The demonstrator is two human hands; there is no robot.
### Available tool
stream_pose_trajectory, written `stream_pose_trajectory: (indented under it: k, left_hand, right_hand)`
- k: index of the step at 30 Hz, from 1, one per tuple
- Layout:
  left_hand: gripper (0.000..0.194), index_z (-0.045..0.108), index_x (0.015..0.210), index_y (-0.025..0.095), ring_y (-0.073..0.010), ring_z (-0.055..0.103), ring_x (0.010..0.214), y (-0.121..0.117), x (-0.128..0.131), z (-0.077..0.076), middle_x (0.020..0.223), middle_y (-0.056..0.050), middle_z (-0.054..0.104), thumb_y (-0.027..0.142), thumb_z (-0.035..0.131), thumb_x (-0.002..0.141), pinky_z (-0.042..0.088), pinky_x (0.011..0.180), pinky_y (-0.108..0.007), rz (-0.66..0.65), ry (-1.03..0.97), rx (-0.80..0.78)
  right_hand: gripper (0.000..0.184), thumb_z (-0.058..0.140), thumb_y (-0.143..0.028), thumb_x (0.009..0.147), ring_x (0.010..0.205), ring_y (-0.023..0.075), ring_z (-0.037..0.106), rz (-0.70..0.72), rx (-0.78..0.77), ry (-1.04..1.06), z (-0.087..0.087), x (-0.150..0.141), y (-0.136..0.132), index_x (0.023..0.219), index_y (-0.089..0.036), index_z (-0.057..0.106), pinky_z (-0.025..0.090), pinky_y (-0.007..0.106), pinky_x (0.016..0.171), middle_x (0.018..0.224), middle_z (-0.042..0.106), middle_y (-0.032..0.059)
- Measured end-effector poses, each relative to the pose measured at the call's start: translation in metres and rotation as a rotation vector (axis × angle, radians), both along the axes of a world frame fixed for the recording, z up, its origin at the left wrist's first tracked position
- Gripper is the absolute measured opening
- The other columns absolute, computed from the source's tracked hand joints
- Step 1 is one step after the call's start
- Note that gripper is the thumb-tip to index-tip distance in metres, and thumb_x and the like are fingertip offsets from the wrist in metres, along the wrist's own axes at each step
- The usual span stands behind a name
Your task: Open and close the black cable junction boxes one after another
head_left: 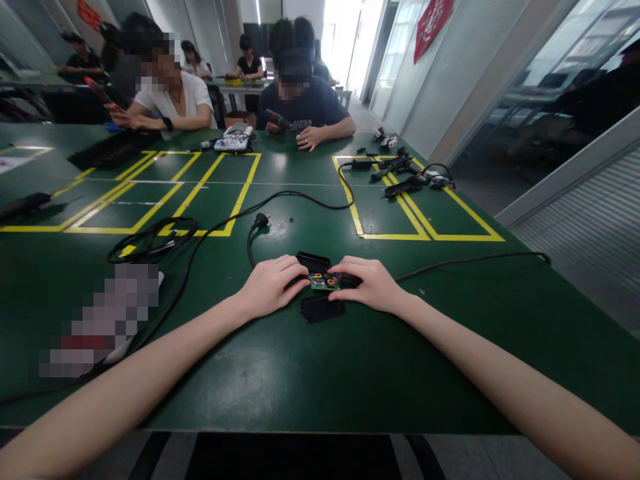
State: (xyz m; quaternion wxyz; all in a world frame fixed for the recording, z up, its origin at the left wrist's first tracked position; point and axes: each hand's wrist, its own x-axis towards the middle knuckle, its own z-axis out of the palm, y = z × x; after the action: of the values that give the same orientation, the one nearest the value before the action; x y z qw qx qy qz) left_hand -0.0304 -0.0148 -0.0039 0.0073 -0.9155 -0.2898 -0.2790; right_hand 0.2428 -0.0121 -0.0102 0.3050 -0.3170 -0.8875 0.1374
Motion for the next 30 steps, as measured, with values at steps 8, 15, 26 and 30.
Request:
stream_pose_trajectory:
  k: [8,15,26,30]
  left_hand:
    - [0.022,0.066,0.103,0.018,-0.0183,0.068,0.086,-0.0004,-0.0007,-0.0004,0.095,-0.006,0.072,0.032,0.051,0.106,0.053,0.075,-0.028,-0.007,-0.004,0.004]
    - [0.019,0.067,0.101,0.018,-0.0184,0.068,0.086,0.0001,-0.0013,0.001,0.095,-0.006,0.071,0.031,0.053,0.104,0.054,0.074,-0.028,0.015,-0.003,-0.038]
    - [0.014,0.066,0.1,0.019,-0.02,0.068,0.094,0.0008,-0.0013,-0.0003,0.106,-0.007,0.069,0.03,0.056,0.102,0.057,0.077,-0.031,0.11,-0.045,-0.04]
    - [0.011,0.067,0.098,0.02,-0.0212,0.067,0.097,0.0015,-0.0004,-0.0008,0.107,-0.007,0.07,0.028,0.059,0.1,0.058,0.082,-0.034,0.113,-0.014,-0.064]
  right_hand:
    - [0.036,0.079,-0.052,0.086,0.063,0.0139,0.06,-0.046,-0.134,-0.002,0.0038,-0.0052,-0.0015,0.094,-0.017,0.074,0.043,0.025,0.059,0.075,0.068,0.0019]
    - [0.032,0.078,-0.046,0.086,0.072,0.0171,0.066,-0.044,-0.112,-0.048,0.0029,-0.0058,-0.0027,0.103,-0.019,0.073,0.049,0.027,0.066,0.086,0.073,0.004]
    - [0.045,0.066,-0.029,0.087,0.095,0.0273,0.065,-0.099,0.053,-0.091,0.0017,-0.0091,-0.003,0.132,-0.02,0.063,0.056,0.043,0.084,0.107,0.07,0.011]
    - [0.049,0.067,-0.034,0.089,0.099,0.0301,0.062,-0.119,0.094,-0.128,-0.0013,-0.0084,-0.0006,0.135,-0.019,0.062,0.055,0.049,0.087,0.111,0.067,0.0128]
